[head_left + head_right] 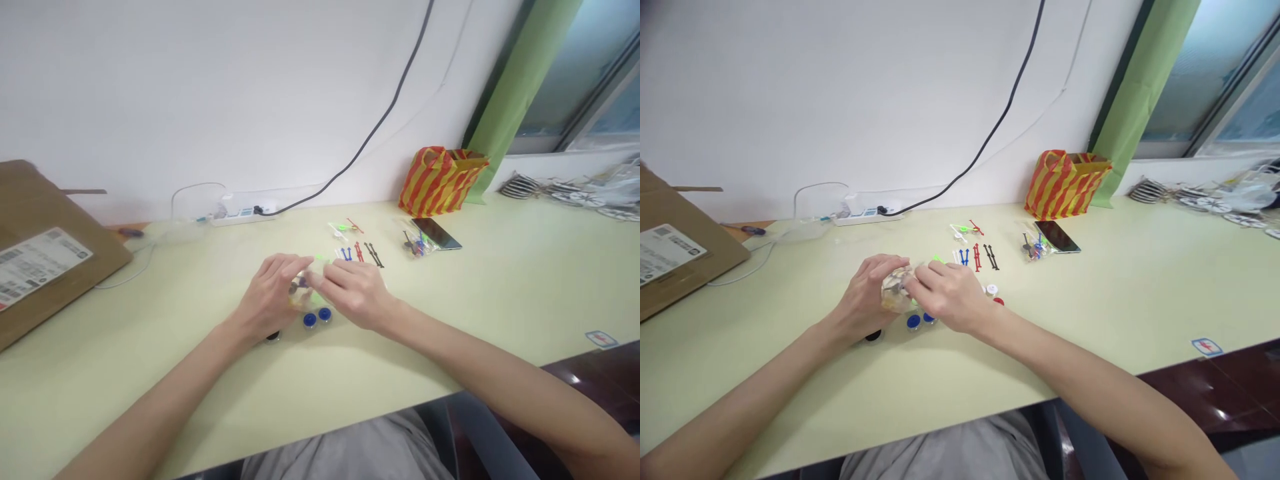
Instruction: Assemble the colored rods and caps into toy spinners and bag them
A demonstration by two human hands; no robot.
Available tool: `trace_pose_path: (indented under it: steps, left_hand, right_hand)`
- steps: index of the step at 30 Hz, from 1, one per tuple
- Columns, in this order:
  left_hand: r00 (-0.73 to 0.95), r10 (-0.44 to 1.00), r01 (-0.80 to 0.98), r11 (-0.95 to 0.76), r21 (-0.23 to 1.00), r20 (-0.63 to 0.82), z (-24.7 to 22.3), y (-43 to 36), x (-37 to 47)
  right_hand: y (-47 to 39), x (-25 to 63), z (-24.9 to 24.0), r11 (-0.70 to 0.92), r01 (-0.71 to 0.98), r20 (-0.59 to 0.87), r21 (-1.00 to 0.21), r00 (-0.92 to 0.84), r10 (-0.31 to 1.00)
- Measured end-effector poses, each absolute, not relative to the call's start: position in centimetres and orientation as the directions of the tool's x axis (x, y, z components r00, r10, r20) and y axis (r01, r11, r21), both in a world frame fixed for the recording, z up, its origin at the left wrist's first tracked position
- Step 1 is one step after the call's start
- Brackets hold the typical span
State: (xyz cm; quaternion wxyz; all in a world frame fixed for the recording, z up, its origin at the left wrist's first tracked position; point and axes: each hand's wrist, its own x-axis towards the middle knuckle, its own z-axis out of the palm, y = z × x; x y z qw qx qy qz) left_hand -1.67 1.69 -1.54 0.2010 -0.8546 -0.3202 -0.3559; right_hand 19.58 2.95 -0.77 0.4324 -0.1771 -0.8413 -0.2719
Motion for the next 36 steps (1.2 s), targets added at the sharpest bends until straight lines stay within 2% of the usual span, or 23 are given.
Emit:
trace_pose_path:
  steps: [5,10,11,13,16,18,20,25,28,31,36]
  left_hand:
    - [0.519,0.398,0.705,-0.699,-0.117,0.756,-1.6,2.2,-2.5]
    - [0.448,0.423,0.762,-0.642,-0.089,0.788,-1.5,2.9,-3.7]
    - [0.384,0.449,0.792,-0.610,-0.038,0.807,-1.3,3.0,-4.0]
    - [0.177,0.519,0.827,-0.540,0.160,0.836,-0.7,3.1,-4.6]
    - [-0.142,0.607,0.732,-0.467,0.496,0.782,0.4,3.3,-5.5]
    - [-0.239,0.615,0.684,-0.443,0.580,0.751,0.7,3.4,-6.1]
    - [-0.255,0.612,0.703,-0.414,0.578,0.748,0.5,3.7,-6.7]
    - [-0.198,0.688,0.770,-0.332,0.545,0.698,-1.5,5.0,-8.3]
    - [-0.211,0.749,0.744,-0.293,0.600,0.628,-2.5,5.8,-9.2]
    - [-0.253,0.795,0.681,-0.259,0.685,0.551,-3.0,6.4,-9.9]
    - [-0.254,0.853,0.637,-0.207,0.742,0.456,-3.4,6.7,-10.3]
  right_hand:
    - [3.5,19.2,-2.0,0.866,0.487,0.825,0.113,-0.532,0.192]
    - [4.5,19.6,-1.7,0.951,0.310,0.857,0.007,-0.491,0.154]
    - [5.2,20.0,-1.6,0.955,0.296,0.860,-0.033,-0.479,0.178]
    - [7.5,21.2,-1.7,0.919,0.357,0.852,-0.166,-0.417,0.316]
    - [12.1,23.2,-2.1,0.678,0.641,0.715,-0.360,-0.277,0.641]
    - [14.9,23.9,-2.4,0.487,0.798,0.532,-0.356,-0.255,0.807]
    - [17.1,23.8,-2.6,0.412,0.851,0.434,-0.325,-0.252,0.865]
    - [19.5,21.2,-3.3,0.388,0.870,0.326,-0.305,-0.287,0.901]
    - [19.7,20.5,-3.3,0.393,0.861,0.306,-0.322,-0.298,0.904]
    - [19.1,20.7,-2.4,0.426,0.829,0.349,-0.364,-0.302,0.887]
    - [17.2,21.4,1.0,0.534,0.731,0.464,-0.424,-0.331,0.822]
